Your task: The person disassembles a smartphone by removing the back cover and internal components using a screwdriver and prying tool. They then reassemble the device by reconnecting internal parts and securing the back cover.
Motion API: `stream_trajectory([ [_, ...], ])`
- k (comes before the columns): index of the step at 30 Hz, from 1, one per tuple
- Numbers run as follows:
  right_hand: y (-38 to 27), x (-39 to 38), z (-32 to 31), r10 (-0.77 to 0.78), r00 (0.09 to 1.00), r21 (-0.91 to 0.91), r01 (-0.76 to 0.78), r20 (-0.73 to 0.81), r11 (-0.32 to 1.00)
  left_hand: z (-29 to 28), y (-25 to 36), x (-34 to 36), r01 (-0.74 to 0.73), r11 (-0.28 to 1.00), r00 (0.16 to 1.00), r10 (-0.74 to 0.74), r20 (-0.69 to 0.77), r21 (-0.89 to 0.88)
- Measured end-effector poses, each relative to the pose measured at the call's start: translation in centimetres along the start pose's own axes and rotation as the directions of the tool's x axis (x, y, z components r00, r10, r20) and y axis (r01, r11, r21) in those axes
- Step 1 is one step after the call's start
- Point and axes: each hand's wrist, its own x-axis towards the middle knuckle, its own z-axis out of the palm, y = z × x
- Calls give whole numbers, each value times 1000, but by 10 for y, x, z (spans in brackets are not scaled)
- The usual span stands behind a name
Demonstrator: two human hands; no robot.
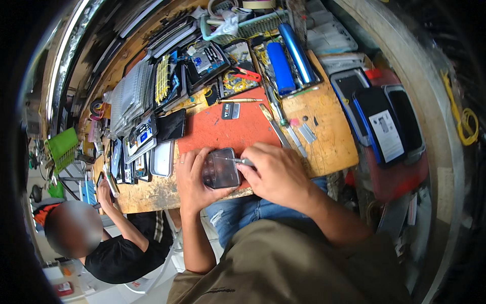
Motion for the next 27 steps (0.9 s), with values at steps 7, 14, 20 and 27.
stream_trajectory([
  [7,-10,5,0,-32,981,-101,52,192,994,-7,-1,-1,11,1000,1000,-11,-15,-28],
  [14,-11,4,2,-31,994,20,29,108,999,-12,-1,-2,-37,999,999,37,-12,3],
  [20,-11,6,2,32,987,0,-33,155,999,-11,-2,-4,-43,998,999,44,-27,35],
  [27,-18,6,12,24,998,-77,-19,64,997,-8,-5,-7,-72,996,996,74,-51,46],
])
